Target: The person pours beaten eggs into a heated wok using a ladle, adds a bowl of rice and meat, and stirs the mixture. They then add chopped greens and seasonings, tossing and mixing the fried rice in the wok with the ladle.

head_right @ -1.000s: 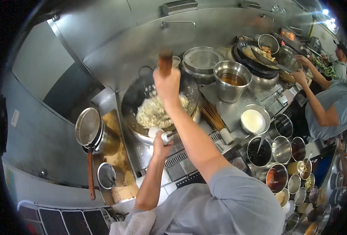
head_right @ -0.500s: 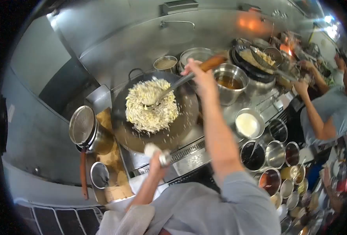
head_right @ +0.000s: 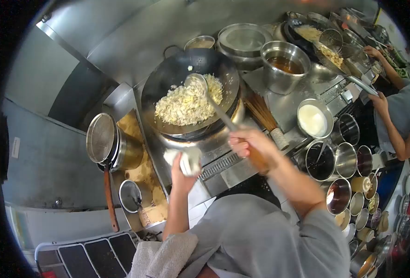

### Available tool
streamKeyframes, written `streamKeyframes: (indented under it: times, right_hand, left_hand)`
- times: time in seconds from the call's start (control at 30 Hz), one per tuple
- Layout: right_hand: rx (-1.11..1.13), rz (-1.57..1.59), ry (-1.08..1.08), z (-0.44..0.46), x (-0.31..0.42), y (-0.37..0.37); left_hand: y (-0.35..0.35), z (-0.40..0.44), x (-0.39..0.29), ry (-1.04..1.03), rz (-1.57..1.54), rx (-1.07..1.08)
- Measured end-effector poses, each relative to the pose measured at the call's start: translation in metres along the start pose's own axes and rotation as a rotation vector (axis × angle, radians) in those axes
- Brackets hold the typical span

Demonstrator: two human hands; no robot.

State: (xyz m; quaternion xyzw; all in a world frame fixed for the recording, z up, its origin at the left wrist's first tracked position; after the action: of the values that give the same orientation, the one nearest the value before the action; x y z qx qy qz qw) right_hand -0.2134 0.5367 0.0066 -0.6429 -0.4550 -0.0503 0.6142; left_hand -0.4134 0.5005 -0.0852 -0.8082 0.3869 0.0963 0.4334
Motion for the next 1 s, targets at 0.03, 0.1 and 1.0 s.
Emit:
streamKeyframes:
  times: [0.03,0.1,1.0]
  right_hand:
    - [-0.076,-0.373,0.022,-0.013,0.027,-0.001]
    - [0.07,-1.529,-0.082,-0.026,0.068,0.001]
    - [0.281,-2.148,-0.126,0.019,0.075,-0.01]
  left_hand:
    - [0.005,-0.021,0.009,-0.025,0.071,-0.059]
    - [0.023,-0.049,0.037,0.099,0.189,0.055]
    - [0.034,-0.023,0.013,-0.013,0.025,0.063]
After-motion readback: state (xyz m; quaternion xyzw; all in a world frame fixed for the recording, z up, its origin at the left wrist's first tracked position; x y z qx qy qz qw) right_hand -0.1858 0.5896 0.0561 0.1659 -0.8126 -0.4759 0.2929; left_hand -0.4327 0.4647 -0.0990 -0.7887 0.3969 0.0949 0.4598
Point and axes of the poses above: each hand's wrist, its own z-axis towards the middle knuckle, its own y-axis out of the back of the hand, x = y × z, the point moved 10 cm from there along z, towards the middle knuckle, and after that the axes turned 12 degrees about y, right-handed, at the moved point
